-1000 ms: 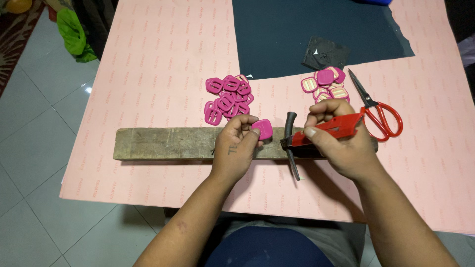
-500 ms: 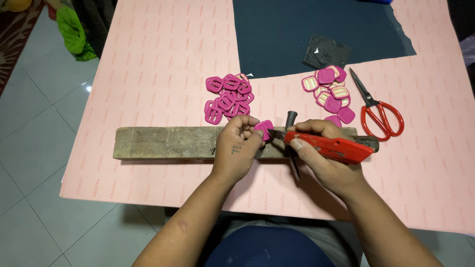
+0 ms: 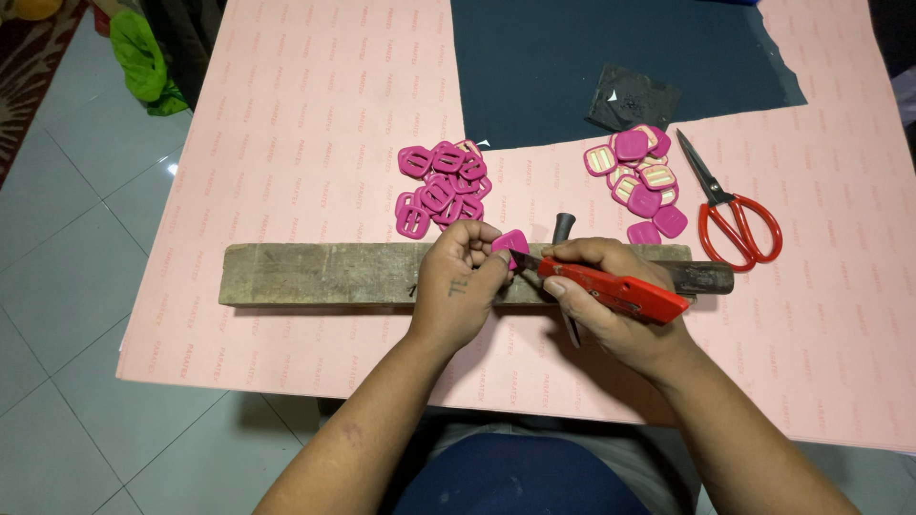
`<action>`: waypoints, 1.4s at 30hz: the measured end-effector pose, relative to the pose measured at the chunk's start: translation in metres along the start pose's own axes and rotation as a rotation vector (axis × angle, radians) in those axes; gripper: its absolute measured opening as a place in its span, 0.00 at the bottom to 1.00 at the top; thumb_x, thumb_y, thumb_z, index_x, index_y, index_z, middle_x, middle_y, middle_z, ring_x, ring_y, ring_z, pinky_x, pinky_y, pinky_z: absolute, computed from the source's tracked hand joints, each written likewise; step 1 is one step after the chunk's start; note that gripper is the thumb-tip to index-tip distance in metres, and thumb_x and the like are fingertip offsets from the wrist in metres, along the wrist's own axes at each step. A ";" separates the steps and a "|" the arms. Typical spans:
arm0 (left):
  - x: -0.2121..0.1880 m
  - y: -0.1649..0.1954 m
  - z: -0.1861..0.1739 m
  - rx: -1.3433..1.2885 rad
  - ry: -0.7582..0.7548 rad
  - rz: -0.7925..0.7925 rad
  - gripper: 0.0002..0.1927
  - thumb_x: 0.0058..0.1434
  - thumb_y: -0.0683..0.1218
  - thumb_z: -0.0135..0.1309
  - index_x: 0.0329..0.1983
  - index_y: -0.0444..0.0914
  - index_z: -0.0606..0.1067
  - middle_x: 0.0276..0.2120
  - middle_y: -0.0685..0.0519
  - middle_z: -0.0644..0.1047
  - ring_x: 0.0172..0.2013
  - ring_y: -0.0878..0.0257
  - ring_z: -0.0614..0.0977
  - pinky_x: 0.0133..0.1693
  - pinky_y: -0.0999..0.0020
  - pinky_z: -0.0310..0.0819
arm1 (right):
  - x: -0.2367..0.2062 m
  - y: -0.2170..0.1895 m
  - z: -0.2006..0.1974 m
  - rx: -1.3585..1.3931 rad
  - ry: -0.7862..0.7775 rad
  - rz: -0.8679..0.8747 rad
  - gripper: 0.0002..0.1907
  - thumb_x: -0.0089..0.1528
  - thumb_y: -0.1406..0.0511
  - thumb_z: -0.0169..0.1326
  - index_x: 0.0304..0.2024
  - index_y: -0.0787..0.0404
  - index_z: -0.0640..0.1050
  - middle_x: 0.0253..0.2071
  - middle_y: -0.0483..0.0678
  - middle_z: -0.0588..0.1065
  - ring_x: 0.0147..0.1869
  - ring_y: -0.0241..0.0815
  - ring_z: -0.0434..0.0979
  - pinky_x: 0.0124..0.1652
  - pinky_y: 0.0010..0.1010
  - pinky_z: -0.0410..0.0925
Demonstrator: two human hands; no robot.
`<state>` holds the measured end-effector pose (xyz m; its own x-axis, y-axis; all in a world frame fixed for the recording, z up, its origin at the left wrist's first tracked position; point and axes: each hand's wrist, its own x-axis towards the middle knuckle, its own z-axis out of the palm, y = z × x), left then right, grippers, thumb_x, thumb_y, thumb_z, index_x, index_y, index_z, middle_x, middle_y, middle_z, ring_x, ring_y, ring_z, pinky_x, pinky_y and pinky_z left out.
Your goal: The person repeatedly picks up pink foam pieces and uses a hammer to press them against a wooden block, shaping them into buckle-like forms. The person also uses scissors and a utility knife to trim and refine the edges of the foam pieces. Finished pieces are placed in a pile on the table.
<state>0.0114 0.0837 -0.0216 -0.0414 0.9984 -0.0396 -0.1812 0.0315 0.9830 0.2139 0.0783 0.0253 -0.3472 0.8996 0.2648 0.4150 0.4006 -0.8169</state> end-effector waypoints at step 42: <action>0.003 -0.005 -0.005 -0.011 -0.051 -0.041 0.06 0.63 0.35 0.53 0.43 0.32 0.72 0.33 0.52 0.79 0.32 0.70 0.80 0.35 0.76 0.77 | -0.002 -0.001 0.021 -0.025 0.043 0.024 0.16 0.62 0.64 0.60 0.50 0.65 0.79 0.29 0.46 0.80 0.27 0.31 0.79 0.29 0.24 0.72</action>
<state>0.0067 0.0865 -0.0273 0.0162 0.9974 -0.0706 -0.1927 0.0724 0.9786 0.1969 0.0725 0.0149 -0.3008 0.9155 0.2671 0.4444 0.3823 -0.8102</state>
